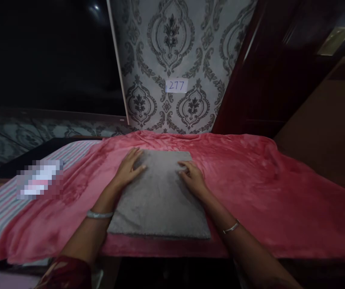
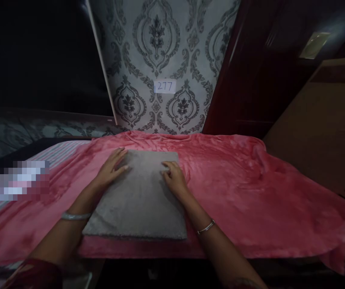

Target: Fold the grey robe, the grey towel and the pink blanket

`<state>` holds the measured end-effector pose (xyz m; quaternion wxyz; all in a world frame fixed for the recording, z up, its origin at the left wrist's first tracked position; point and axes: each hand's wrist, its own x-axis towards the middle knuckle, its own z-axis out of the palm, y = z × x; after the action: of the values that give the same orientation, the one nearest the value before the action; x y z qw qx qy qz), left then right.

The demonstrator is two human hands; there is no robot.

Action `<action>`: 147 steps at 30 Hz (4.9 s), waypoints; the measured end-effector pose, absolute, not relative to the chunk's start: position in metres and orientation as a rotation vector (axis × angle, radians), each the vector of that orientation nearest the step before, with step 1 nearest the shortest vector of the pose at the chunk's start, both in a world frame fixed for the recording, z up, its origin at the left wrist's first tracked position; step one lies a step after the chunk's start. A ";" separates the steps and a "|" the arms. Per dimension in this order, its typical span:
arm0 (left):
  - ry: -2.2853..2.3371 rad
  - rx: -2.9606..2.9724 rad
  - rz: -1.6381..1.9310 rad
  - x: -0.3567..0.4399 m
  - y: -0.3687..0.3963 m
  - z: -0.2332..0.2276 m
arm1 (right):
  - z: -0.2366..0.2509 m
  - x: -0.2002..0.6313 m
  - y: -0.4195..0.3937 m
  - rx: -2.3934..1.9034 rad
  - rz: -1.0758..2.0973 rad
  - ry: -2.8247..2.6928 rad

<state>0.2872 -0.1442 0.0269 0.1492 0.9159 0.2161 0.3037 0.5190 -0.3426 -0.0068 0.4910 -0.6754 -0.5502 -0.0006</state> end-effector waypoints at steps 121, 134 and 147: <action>0.360 2.892 0.030 0.259 -0.211 0.035 | -0.023 0.504 -0.414 -1.908 0.094 -1.767; 0.867 1.943 0.596 0.223 -0.225 0.015 | -0.033 0.501 -0.464 -1.363 0.650 -0.828; 0.817 1.094 0.353 0.229 -0.192 0.052 | -0.025 0.487 -0.435 -1.026 0.723 -0.353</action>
<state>0.2286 -0.1919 0.0523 0.7614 0.5029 0.3756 0.1623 0.4866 -0.4351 -0.0249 0.7949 -0.4775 -0.1643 0.3364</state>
